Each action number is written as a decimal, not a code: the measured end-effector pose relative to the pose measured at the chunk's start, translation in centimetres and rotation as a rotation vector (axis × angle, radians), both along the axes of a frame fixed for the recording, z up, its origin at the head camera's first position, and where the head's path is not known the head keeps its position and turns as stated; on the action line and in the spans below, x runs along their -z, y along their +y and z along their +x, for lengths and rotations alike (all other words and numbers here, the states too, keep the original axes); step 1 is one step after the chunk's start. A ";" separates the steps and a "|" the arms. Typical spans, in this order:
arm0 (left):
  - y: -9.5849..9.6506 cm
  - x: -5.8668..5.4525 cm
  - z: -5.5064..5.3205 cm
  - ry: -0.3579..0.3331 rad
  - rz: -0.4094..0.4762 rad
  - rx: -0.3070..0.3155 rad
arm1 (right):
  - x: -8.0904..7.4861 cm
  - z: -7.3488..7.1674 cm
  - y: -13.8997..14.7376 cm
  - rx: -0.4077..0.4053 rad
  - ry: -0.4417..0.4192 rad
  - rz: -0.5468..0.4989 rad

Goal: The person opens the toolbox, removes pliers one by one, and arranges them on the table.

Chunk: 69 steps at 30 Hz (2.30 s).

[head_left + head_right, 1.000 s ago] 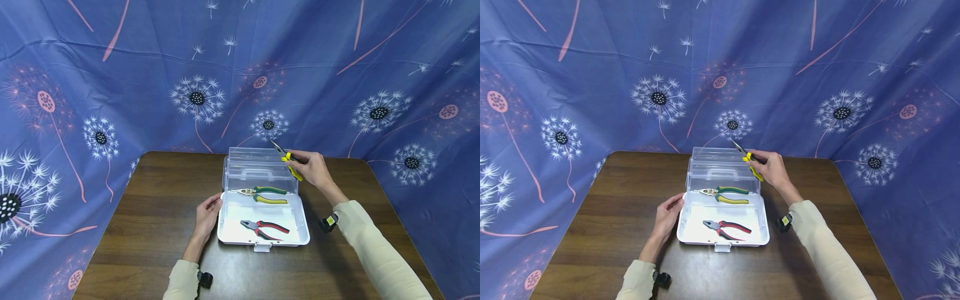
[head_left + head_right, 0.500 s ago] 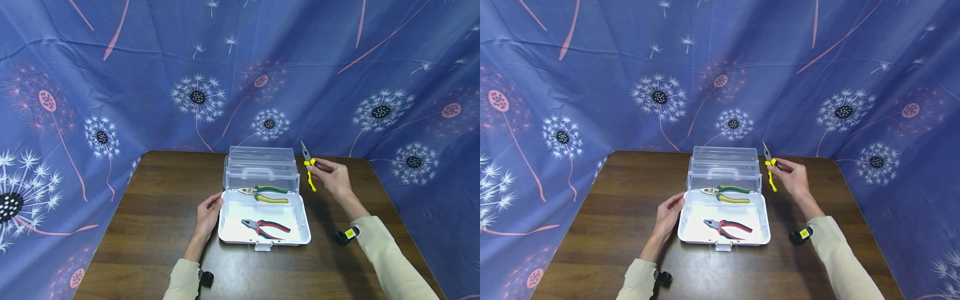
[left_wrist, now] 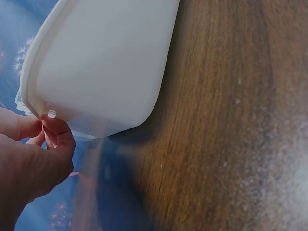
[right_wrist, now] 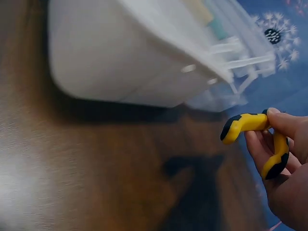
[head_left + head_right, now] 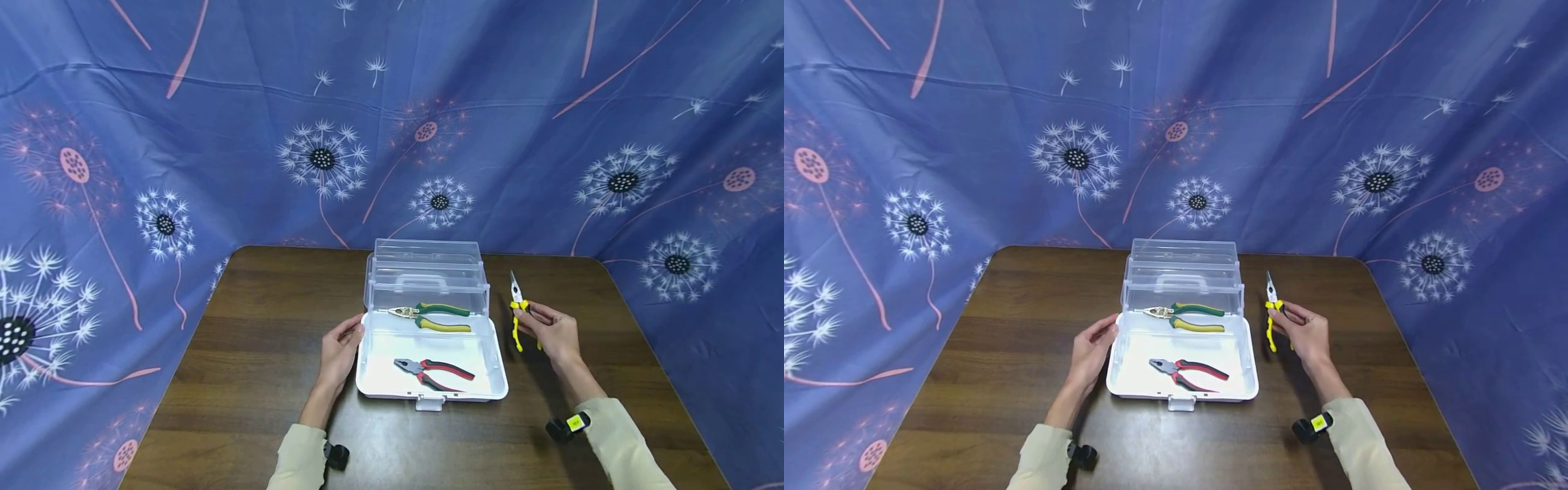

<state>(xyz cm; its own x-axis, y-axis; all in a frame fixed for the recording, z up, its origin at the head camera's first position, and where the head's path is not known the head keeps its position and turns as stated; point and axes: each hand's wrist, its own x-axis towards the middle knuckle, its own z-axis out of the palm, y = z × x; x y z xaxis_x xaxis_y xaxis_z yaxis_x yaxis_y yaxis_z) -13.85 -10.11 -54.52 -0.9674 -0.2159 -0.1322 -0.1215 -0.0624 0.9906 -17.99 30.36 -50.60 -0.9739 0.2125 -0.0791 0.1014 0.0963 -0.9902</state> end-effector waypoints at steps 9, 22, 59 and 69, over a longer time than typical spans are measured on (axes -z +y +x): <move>-0.5 -0.2 0.6 0.025 0.004 -0.015 | 3.6 1.4 -0.3 0.011 -0.143 0.131; -0.1 -0.1 0.5 0.036 0.021 -0.018 | 4.2 2.1 0.5 0.086 -0.194 0.517; 0.0 -0.2 0.2 0.030 0.015 -0.017 | -4.7 -0.8 -5.7 -0.262 0.223 0.609; 0.1 -0.3 0.3 -0.004 -0.004 -0.020 | -4.8 -1.0 -9.3 -0.454 0.301 0.613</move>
<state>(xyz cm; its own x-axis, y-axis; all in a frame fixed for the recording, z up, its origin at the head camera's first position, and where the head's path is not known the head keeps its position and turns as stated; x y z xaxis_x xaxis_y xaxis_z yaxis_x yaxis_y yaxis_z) -13.58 -10.03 -54.17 -0.9623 -0.2356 -0.1356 -0.1245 -0.0614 0.9903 -18.99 21.03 -45.83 -0.9363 -0.2872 0.2019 -0.3398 0.5964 -0.7272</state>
